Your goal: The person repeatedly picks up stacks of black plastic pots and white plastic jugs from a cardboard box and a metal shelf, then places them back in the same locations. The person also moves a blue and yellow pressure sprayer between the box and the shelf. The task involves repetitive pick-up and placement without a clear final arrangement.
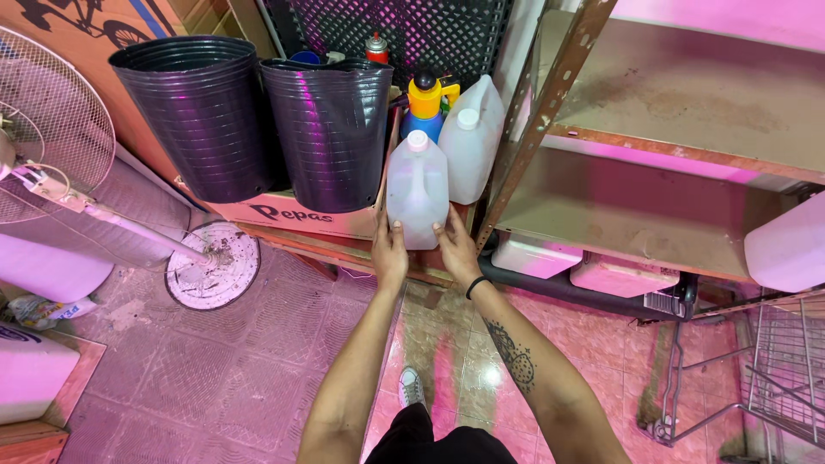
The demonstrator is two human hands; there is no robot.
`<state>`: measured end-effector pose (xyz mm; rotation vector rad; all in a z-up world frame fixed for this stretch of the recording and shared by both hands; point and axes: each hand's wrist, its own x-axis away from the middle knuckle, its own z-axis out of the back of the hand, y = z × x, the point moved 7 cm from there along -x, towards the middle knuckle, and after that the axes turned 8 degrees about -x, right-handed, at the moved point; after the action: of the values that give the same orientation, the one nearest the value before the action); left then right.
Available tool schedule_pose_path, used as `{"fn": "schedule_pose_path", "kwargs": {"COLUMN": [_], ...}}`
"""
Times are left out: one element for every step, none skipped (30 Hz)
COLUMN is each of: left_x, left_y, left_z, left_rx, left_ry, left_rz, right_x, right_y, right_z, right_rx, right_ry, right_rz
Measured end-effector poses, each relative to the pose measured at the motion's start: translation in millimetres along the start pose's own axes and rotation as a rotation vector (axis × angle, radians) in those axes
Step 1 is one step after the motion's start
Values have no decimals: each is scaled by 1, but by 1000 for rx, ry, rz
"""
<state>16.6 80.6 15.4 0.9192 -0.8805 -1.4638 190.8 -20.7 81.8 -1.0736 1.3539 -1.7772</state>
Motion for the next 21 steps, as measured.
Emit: {"fn": "schedule_pose_path", "kwargs": {"left_x": [-4, -8, -10, -11, -10, -5, -1, 5, 11, 17, 25, 34, 45, 55, 67, 83, 100, 116, 133, 154, 176], "left_y": [-1, -5, -8, -4, 0, 2, 6, 9, 12, 8, 4, 1, -9, -16, -23, -27, -30, -29, -24, -20, -17], "left_z": [-2, -4, -5, -2, 1, 5, 6, 10, 13, 15, 16, 15, 16, 14, 12, 15, 18, 16, 22, 23, 24], "left_rx": [4, 29, 54, 56, 72, 85, 83, 96, 109, 107, 115, 124, 124, 142, 160, 159, 189, 222, 222, 225, 227], "left_ry": [0, 17, 34, 31, 41, 46, 40, 42, 45, 39, 17, -6, -14, -46, -78, -92, -115, -145, -166, -193, -220], "left_rz": [-5, 29, 63, 55, 54, 57, 54, 49, 45, 39, 29, 20, 14, 20, 26, 20, 20, 15, 5, 2, 0], "right_x": [-1, -1, 0, 1, 3, 9, 5, 3, 2, 9, 18, 29, 37, 46, 56, 71, 88, 105, 117, 133, 150], "right_y": [-6, -10, -14, -17, -18, -17, -6, 5, 16, 19, 22, 26, 37, 47, 58, 65, 71, 75, 85, 97, 109], "right_z": [-1, -4, -5, -5, -5, -5, -1, 1, 3, 10, 15, 22, 35, 50, 65, 80, 97, 118, 133, 152, 173], "right_rx": [1, -1, -4, -6, 15, 34, 30, 27, 23, 19, 4, -8, -11, -53, -95, -101, -137, -174, -180, -203, -226], "right_ry": [3, -13, -30, -24, -36, -49, -42, -60, -78, -71, -90, -108, -99, -102, -104, -90, -62, -25, -3, 12, 27], "right_rz": [5, 0, -6, 0, -7, -21, -21, -21, -20, -18, -14, -11, -11, -17, -22, -23, -12, 1, 3, 31, 60]}}
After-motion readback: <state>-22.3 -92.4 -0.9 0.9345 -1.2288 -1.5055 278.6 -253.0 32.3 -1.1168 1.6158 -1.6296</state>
